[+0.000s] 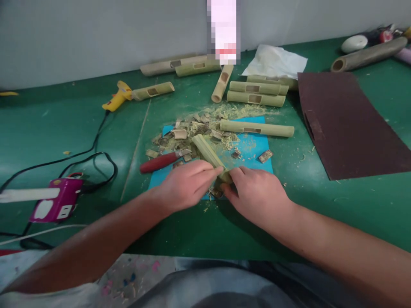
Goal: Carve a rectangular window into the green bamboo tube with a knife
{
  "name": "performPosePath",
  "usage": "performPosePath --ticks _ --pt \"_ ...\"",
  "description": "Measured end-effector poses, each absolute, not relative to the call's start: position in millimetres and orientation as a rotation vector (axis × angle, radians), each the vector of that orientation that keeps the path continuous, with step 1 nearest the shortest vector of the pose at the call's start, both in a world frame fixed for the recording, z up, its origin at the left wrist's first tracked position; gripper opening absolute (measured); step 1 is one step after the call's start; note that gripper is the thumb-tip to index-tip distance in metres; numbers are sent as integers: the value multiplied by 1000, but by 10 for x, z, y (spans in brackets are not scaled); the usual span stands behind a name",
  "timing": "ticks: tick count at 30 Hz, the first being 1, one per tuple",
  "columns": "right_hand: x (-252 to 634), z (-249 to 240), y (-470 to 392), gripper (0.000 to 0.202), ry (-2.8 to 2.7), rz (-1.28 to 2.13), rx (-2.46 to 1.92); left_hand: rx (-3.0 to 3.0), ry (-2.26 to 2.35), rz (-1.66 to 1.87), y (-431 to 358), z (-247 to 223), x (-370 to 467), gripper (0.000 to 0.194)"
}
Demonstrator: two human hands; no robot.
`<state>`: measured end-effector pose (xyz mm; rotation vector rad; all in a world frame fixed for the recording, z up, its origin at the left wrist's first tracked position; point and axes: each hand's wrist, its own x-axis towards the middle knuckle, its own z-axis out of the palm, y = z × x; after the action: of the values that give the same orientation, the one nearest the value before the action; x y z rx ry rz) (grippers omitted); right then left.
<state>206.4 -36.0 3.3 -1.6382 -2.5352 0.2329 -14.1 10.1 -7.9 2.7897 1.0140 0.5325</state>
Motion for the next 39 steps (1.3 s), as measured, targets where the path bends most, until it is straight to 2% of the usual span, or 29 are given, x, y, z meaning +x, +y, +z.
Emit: performPosePath --ticks 4,10,13,18,23,28,33,39 --pt "2067 28 -363 28 -2509 220 -1662 2780 1122 642 104 -58 -128 31" --pt "2070 17 -361 27 -2531 223 -1615 2766 962 586 86 -85 -131 29" --pt "2070 16 -364 26 -2494 160 -1596 2662 1191 756 161 -92 -178 27" --pt "2085 3 -367 26 -2443 18 -1486 2649 1126 725 253 -124 -224 26" --pt "2093 -11 -373 27 -2470 41 -1508 2668 1265 846 234 -106 -208 26" --pt "2090 -3 -378 26 -2495 69 -1507 2740 998 630 55 -87 -119 28" --pt "2086 6 -377 31 -2480 102 -1554 2741 1253 826 163 -121 -207 26" --pt "2067 30 -376 32 -2502 182 -1602 2819 1109 678 123 -125 -196 28"
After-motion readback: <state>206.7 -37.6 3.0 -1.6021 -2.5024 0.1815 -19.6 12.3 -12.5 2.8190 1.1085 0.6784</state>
